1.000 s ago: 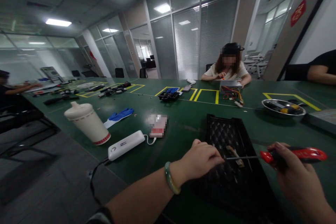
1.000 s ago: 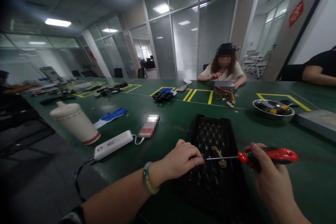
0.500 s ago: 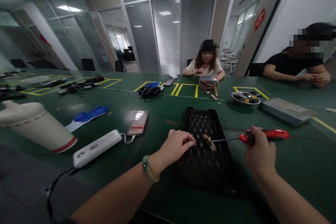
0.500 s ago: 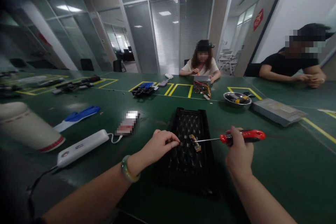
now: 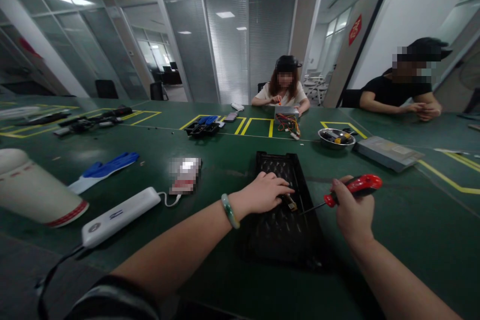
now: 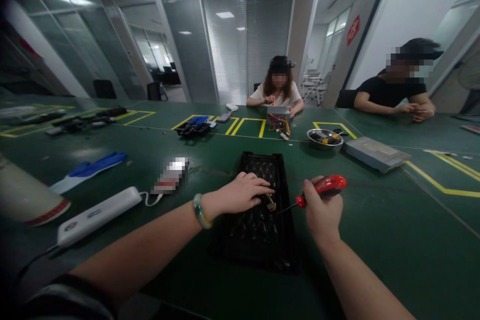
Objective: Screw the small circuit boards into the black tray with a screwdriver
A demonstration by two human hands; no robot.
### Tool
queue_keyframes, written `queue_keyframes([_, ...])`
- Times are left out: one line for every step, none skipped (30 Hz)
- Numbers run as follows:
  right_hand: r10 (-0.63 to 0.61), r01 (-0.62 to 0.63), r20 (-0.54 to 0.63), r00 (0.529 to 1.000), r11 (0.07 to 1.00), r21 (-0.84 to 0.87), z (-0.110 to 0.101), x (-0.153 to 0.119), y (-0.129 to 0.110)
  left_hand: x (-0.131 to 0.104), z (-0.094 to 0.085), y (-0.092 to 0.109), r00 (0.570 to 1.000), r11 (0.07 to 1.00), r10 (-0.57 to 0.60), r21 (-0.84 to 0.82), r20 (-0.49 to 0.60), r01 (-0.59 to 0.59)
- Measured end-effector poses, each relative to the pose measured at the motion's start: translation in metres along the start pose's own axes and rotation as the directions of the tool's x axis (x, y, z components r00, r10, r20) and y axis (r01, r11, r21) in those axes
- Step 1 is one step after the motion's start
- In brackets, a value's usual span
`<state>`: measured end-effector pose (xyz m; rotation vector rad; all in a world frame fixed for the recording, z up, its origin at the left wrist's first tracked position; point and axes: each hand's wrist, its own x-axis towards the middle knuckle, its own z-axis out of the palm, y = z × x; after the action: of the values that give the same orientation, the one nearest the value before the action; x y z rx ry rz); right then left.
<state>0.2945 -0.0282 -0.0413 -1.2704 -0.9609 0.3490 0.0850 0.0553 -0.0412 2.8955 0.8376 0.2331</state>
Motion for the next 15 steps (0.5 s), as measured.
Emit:
queue_keyframes([-0.006, 0.006, 0.006, 1.000, 1.000, -0.006, 0.000, 0.000, 0.000, 0.004, 0.003, -0.001, 1.000, 1.000, 0.023, 0.008, 0.007, -0.023])
queue_keyframes([-0.011, 0.011, 0.011, 1.000, 1.000, -0.013, 0.000, 0.000, 0.001, 0.006, 0.005, -0.001, 0.999, 0.999, 0.039, 0.014, 0.012, -0.039])
queue_keyframes([-0.016, 0.016, 0.013, 1.000, 1.000, -0.021, 0.000, 0.000, 0.001, 0.008, 0.006, -0.002, 0.999, 0.999, 0.046, 0.018, 0.012, -0.046])
queue_keyframes([-0.021, 0.022, 0.014, 1.000, 0.999, -0.031, -0.001, 0.000, 0.001, 0.009, 0.006, -0.003, 0.999, 0.999, 0.046, 0.021, 0.010, -0.047])
queue_keyframes([-0.027, 0.028, 0.014, 1.000, 0.999, -0.043, -0.001, 0.000, 0.001, 0.010, 0.005, -0.004, 0.999, 0.999, 0.043, 0.021, 0.006, -0.043])
queue_keyframes([-0.033, 0.034, 0.015, 0.999, 0.998, -0.054, -0.001, 0.000, 0.001, 0.009, 0.004, -0.006, 0.999, 0.999, 0.036, 0.020, 0.002, -0.036])
queue_keyframes([-0.039, 0.040, 0.016, 0.999, 0.997, -0.063, -0.001, 0.000, 0.001, 0.008, 0.003, -0.006, 1.000, 1.000, 0.025, 0.017, -0.002, -0.025])
queue_keyframes([-0.044, 0.046, 0.018, 0.999, 0.997, -0.067, -0.001, 0.000, 0.001, 0.006, 0.001, -0.007, 1.000, 1.000, 0.011, 0.013, -0.009, -0.011])
queue_keyframes([-0.050, 0.052, 0.019, 0.999, 0.996, -0.067, -0.001, 0.000, 0.001, 0.004, -0.002, -0.007, 1.000, 1.000, -0.005, 0.009, -0.020, 0.006])
queue_keyframes([-0.057, 0.058, 0.020, 0.998, 0.996, -0.064, -0.001, 0.000, 0.002, 0.001, -0.004, -0.006, 0.999, 1.000, -0.024, 0.005, -0.036, 0.024])
queue_keyframes([-0.065, 0.066, 0.020, 0.998, 0.996, -0.058, -0.001, 0.000, 0.003, -0.003, -0.007, -0.005, 0.997, 0.999, -0.042, 0.002, -0.057, 0.043])
queue_keyframes([-0.074, 0.074, 0.019, 0.997, 0.996, -0.052, -0.001, 0.000, 0.004, -0.007, -0.010, -0.003, 0.995, 0.998, -0.060, -0.002, -0.080, 0.061])
queue_keyframes([-0.083, 0.084, 0.015, 0.996, 0.995, -0.046, -0.001, 0.000, 0.004, -0.011, -0.013, -0.001, 0.991, 0.997, -0.079, -0.006, -0.106, 0.079])
queue_keyframes([-0.095, 0.096, 0.006, 0.995, 0.995, -0.038, -0.001, 0.000, 0.004, -0.016, -0.016, 0.002, 0.987, 0.995, -0.098, -0.010, -0.130, 0.097])
queue_keyframes([-0.110, 0.109, -0.008, 0.994, 0.994, -0.026, -0.001, 0.000, 0.004, -0.021, -0.019, 0.005, 0.981, 0.993, -0.116, -0.015, -0.153, 0.116])
